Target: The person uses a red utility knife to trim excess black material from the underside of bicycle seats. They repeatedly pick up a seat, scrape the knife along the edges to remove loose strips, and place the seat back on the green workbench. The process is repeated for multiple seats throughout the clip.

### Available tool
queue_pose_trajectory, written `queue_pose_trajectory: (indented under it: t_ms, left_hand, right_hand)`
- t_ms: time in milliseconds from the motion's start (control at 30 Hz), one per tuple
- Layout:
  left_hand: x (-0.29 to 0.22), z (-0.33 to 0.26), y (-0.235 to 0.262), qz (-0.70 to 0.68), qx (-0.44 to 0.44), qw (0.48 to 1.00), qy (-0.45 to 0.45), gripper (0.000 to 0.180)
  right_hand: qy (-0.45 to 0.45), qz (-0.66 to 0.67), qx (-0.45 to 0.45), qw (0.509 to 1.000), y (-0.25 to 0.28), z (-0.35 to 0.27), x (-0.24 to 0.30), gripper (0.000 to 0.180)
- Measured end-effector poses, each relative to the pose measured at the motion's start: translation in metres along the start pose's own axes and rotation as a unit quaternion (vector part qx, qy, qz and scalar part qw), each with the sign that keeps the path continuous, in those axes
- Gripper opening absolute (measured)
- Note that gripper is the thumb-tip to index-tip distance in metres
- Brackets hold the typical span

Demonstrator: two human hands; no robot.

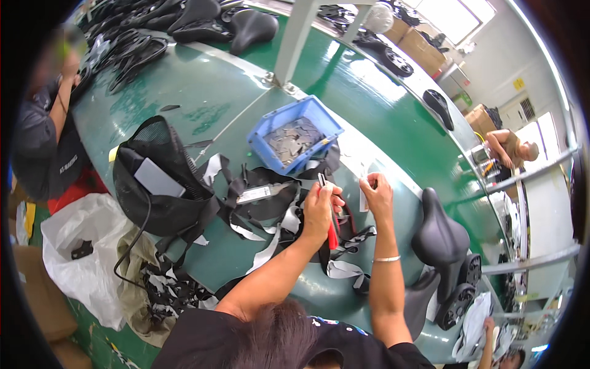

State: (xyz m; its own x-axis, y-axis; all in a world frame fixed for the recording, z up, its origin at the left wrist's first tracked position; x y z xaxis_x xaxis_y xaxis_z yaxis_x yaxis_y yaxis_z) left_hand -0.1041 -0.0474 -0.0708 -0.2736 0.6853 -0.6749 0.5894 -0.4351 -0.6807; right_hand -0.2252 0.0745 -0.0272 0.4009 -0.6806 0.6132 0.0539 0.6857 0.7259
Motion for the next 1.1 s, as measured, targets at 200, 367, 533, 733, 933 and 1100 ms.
queue_pose_trajectory:
  t_ms: [200, 367, 533, 733, 933, 1100]
  left_hand:
    - [-0.010, -0.030, -0.035, 0.167, 0.257, 0.952, 0.026, 0.025]
    - [0.001, -0.029, -0.025, 0.156, 0.224, 0.961, 0.036, 0.023]
    - [-0.033, -0.012, -0.013, 0.087, 0.137, 0.986, -0.023, 0.017]
    - [-0.037, 0.019, 0.032, 0.194, -0.062, 0.952, -0.228, 0.023]
    - [-0.052, 0.001, 0.025, 0.255, -0.153, 0.903, -0.310, 0.026]
    - [-0.057, -0.004, 0.018, 0.186, -0.092, 0.924, -0.322, 0.018]
  right_hand:
    - [-0.051, 0.147, -0.053, 0.986, 0.052, -0.084, 0.049, 0.024]
    - [0.015, 0.159, 0.047, 0.986, 0.066, -0.094, 0.056, 0.024]
    - [-0.040, 0.190, -0.068, 0.979, 0.065, -0.025, 0.043, 0.016]
    - [0.059, -0.044, 0.030, 0.997, -0.055, 0.080, 0.014, 0.021]
    - [-0.017, -0.154, 0.237, 0.959, -0.089, 0.113, 0.000, 0.026]
    - [-0.018, -0.065, 0.221, 0.973, -0.071, 0.102, 0.005, 0.024]
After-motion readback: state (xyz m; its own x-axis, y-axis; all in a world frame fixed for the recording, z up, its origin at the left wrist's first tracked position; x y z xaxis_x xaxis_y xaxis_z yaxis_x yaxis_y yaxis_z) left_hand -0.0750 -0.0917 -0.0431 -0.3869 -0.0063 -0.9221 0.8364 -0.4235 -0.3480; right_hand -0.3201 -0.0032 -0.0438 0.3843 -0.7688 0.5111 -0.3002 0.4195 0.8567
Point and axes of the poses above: each hand's wrist, its own z-axis towards the middle knuckle, its own y-axis out of the back of the hand, x = y × z, the point moved 5 cm from there along z, towards the middle knuckle, and after that the axes turned 6 degrees about -x, right-handed, at the moved point
